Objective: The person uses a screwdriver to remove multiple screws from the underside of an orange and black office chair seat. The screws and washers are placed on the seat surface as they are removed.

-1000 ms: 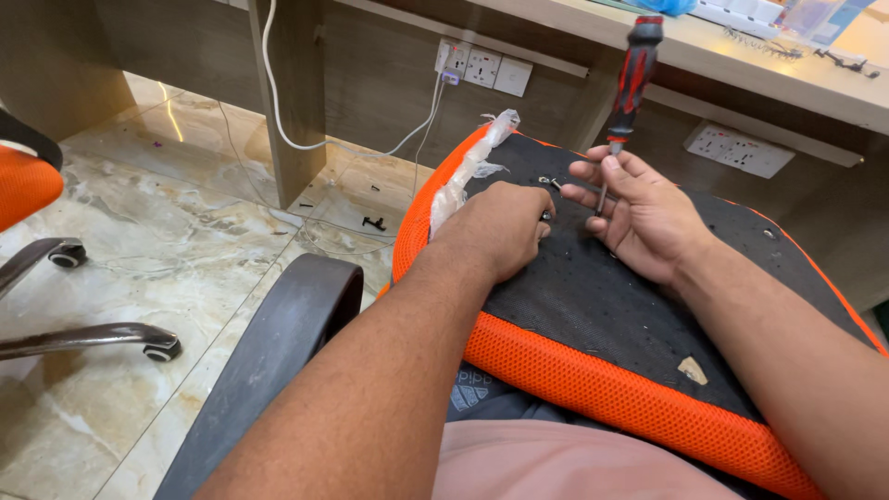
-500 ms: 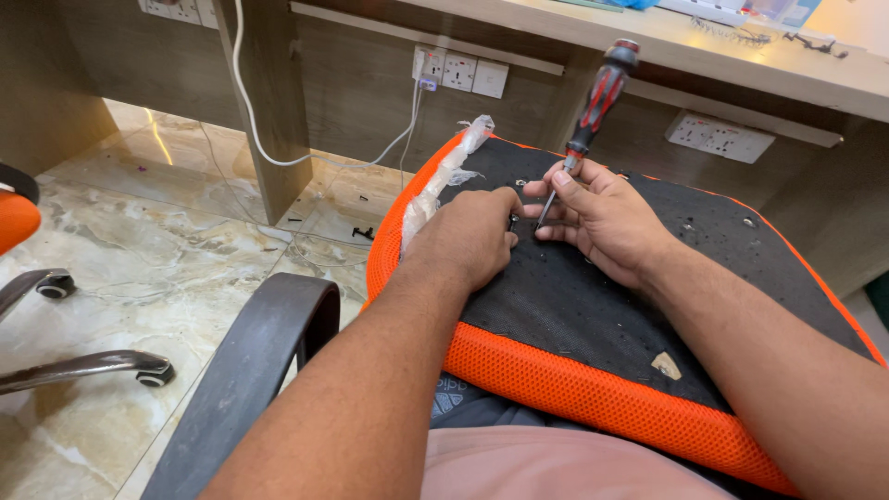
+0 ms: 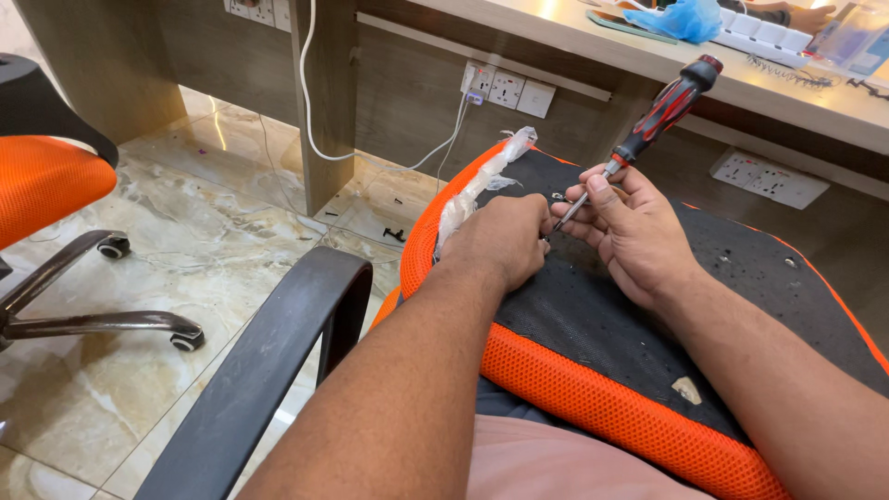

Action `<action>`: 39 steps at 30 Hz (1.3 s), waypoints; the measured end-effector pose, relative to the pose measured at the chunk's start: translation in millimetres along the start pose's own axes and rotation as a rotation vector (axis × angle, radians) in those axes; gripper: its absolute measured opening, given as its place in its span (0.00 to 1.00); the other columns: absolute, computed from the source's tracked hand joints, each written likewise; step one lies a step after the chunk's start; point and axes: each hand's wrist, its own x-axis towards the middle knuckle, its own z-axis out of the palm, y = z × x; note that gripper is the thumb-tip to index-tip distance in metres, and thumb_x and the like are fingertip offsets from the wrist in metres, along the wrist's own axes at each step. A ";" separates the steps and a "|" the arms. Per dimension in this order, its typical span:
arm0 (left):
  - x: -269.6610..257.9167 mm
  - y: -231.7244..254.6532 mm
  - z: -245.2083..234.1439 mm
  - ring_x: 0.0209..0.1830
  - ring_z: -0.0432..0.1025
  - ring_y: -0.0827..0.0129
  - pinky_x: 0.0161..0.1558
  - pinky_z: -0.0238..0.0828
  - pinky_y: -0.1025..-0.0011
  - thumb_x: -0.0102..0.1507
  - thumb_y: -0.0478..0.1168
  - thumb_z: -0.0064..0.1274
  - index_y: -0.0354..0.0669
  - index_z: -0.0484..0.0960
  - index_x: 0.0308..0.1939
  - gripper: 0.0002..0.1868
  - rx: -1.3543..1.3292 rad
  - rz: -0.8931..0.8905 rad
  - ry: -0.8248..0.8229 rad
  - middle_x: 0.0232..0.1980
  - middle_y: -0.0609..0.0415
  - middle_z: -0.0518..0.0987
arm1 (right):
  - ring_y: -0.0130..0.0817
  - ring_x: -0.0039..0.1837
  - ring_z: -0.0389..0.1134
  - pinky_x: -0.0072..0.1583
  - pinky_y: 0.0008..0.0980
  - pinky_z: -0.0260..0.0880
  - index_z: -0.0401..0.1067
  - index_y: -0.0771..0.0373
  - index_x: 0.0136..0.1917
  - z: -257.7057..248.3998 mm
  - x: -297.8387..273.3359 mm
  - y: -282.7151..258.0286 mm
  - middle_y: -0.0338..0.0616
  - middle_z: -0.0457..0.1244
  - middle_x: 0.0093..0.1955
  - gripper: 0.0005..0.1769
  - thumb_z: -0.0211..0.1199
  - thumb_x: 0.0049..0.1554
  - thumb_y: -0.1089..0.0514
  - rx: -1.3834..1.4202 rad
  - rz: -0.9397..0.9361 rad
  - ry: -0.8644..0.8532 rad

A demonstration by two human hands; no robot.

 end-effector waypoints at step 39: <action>12.9 3.1 1.5 0.56 0.78 0.61 0.57 0.73 0.57 0.61 0.50 0.61 0.55 0.84 0.47 0.13 0.048 -0.013 -0.032 0.51 0.56 0.85 | 0.29 0.48 0.72 0.52 0.32 0.77 0.69 0.63 0.52 -1.8 9.6 7.8 0.41 0.68 0.45 0.07 0.63 0.63 0.59 -0.209 -0.018 -0.002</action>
